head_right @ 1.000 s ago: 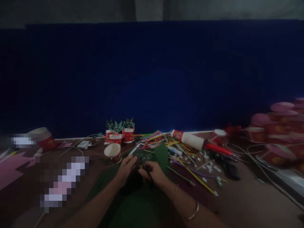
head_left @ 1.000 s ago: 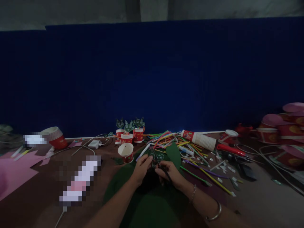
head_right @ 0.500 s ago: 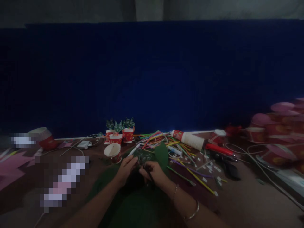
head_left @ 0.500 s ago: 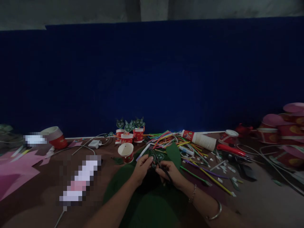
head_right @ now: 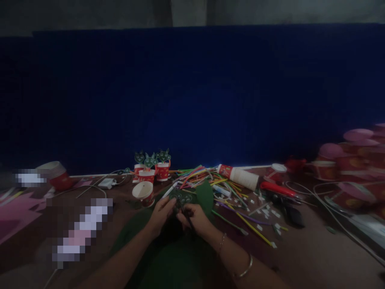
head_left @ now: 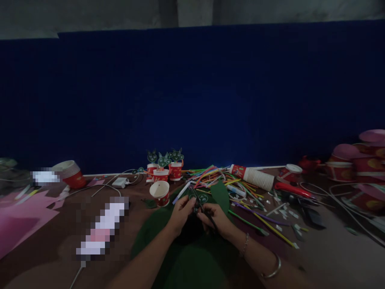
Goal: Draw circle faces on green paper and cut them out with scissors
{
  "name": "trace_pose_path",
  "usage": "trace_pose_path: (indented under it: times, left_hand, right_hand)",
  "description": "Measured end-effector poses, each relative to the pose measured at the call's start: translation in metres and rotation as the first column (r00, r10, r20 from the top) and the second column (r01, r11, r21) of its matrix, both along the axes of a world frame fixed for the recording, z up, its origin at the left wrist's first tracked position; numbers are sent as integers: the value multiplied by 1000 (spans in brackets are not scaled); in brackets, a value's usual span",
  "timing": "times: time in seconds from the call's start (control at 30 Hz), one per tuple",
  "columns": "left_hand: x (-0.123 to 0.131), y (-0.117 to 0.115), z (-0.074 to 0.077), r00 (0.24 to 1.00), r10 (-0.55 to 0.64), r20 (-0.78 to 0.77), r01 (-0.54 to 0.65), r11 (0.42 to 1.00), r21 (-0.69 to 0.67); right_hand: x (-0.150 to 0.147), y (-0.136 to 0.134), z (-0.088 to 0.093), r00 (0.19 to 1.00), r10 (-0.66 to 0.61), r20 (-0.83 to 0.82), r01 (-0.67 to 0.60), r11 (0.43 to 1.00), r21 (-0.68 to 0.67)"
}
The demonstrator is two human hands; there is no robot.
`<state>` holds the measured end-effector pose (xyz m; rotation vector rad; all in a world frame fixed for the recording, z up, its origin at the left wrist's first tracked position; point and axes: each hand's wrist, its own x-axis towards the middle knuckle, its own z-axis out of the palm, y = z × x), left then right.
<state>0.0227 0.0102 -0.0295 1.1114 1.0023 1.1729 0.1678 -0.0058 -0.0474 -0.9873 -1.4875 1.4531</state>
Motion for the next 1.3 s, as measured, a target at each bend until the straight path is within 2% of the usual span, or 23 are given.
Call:
trace_pose_path:
  times: [0.33,0.5,0.77,0.93,1.3]
  left_hand:
    - [-3,-1,4,991,-128,41,130,991,-40]
    - [-3,-1,7,991,-117,60,121,990,-71]
    - [-6,2,1,995,-99,27,101,992,-80]
    - [-3,0,4,993,-119,5,119,991,-62]
    - [-6,2,0,985,-171,38,173,982,-77]
  right_hand:
    - [2,-1,0,999,48,-15,-48,999,22]
    - [2,-2,1,999,53,-11,-53,999,9]
    - [0,-1,2,1000,20,4,-20,1000,1]
    - [1,-2,2,1000,-12,-12,12,1000,-9]
    - [2,-1,0,999,29,-20,-28,999,18]
